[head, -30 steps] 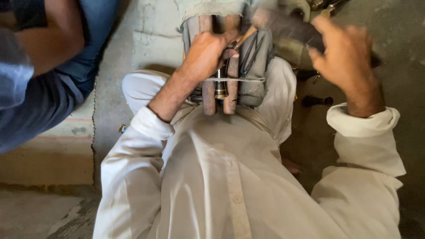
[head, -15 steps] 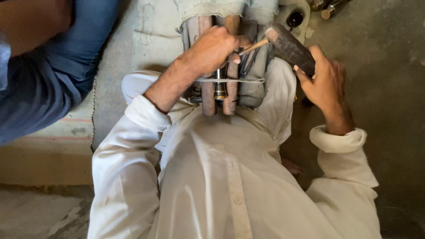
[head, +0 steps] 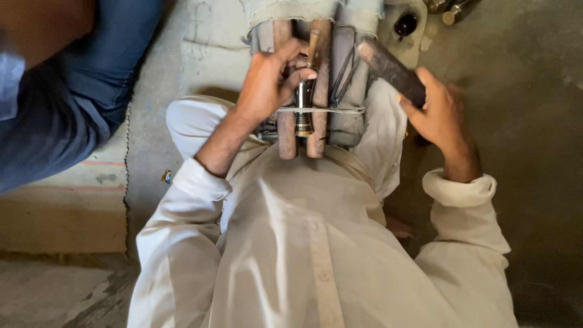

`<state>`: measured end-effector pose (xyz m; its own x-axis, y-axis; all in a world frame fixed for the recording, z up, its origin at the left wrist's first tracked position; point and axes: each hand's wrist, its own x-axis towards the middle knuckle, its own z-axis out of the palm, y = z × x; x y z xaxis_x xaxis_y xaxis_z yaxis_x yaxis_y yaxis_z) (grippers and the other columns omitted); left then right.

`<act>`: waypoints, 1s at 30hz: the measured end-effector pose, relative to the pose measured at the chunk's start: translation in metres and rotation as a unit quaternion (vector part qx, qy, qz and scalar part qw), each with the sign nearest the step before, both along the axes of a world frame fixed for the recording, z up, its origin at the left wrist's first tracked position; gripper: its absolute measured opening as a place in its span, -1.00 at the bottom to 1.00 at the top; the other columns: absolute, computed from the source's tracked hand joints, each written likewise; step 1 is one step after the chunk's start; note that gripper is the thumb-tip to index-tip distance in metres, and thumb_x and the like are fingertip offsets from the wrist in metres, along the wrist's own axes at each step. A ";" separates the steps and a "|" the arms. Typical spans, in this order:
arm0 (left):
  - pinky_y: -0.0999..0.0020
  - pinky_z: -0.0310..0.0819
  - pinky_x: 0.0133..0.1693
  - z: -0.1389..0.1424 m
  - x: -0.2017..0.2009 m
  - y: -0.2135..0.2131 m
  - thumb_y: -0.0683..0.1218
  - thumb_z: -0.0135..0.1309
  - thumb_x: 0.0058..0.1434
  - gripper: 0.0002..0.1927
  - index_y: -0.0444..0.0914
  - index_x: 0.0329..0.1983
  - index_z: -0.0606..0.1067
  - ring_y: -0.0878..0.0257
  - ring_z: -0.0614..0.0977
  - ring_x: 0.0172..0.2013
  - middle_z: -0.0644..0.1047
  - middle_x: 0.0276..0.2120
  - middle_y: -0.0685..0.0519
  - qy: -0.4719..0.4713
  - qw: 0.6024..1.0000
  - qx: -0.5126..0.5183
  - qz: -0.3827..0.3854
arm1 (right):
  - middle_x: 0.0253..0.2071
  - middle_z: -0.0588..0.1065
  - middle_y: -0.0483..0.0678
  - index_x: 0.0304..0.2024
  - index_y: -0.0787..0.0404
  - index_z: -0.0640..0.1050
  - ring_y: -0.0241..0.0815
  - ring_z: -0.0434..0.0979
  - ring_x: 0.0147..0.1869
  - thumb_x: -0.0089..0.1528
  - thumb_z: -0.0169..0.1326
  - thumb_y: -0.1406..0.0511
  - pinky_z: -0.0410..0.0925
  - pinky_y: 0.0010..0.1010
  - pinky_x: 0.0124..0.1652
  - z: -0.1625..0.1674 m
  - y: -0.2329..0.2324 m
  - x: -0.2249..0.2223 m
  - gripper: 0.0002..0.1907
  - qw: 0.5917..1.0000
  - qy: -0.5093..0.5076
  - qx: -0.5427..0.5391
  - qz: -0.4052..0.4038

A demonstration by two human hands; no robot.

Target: The person sits cross-legged on the floor with a small brass object held upright between wooden stakes strapped to their legs. They hold a punch against the metal and repeatedly strike it with a wooden mallet, rotating and repositioning the piece between strikes to work its surface.

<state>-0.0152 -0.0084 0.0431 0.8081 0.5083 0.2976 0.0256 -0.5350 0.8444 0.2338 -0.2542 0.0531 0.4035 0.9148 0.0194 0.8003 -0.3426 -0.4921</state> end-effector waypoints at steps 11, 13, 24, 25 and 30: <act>0.18 0.58 -0.31 -0.012 -0.001 -0.008 -0.04 0.27 0.39 -0.74 -0.24 -0.01 0.47 -0.03 0.72 -0.30 0.67 -0.27 -0.08 -0.037 0.993 0.108 0.011 | -0.25 0.58 0.04 0.07 0.24 0.49 0.00 0.62 -0.26 0.19 0.27 0.46 0.38 -0.18 -0.21 0.074 0.048 -0.003 -0.60 0.961 -0.204 0.152 0.107; 0.09 0.53 -0.34 -0.009 0.003 -0.005 -0.06 0.26 0.38 -0.76 -0.25 -0.01 0.49 -0.13 0.66 -0.35 0.61 -0.37 -0.14 -0.001 0.994 0.109 -0.014 | -0.27 0.58 0.02 0.03 0.23 0.50 -0.03 0.62 -0.28 0.15 0.31 0.45 0.38 -0.16 -0.20 0.088 0.050 -0.001 -0.59 0.950 -0.268 0.088 0.136; -0.03 0.51 -0.26 0.001 0.025 0.009 -0.11 0.25 0.27 -0.68 -0.25 0.07 0.54 -0.18 0.66 -0.29 0.64 -0.30 -0.18 0.037 0.984 0.144 -0.095 | -0.30 0.58 0.00 0.13 0.22 0.52 -0.12 0.56 -0.38 0.29 0.34 0.37 0.37 -0.21 -0.18 0.052 0.017 0.024 -0.61 0.981 -0.169 0.024 0.089; -0.03 0.51 -0.26 0.002 0.026 0.011 -0.09 0.25 0.28 -0.67 -0.25 0.07 0.54 -0.18 0.66 -0.29 0.63 -0.32 -0.17 0.055 0.983 0.141 -0.100 | -0.32 0.57 0.01 0.12 0.23 0.52 -0.11 0.56 -0.37 0.30 0.34 0.36 0.37 -0.21 -0.21 0.048 0.013 0.026 -0.62 0.985 -0.155 0.011 0.068; -0.05 0.50 -0.27 0.005 0.026 0.014 -0.07 0.25 0.27 -0.66 -0.25 0.07 0.55 -0.19 0.65 -0.30 0.63 -0.33 -0.17 0.050 0.976 0.175 -0.119 | -0.27 0.58 0.00 0.07 0.25 0.49 -0.13 0.59 -0.31 0.32 0.33 0.38 0.39 -0.28 -0.21 0.033 0.007 0.022 -0.67 0.981 -0.163 0.067 0.086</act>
<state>0.0111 0.0054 0.0480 0.9250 0.1835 0.3328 -0.0619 -0.7913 0.6083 0.2559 -0.2477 0.0864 0.1968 0.9489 0.2468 0.9626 -0.1391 -0.2326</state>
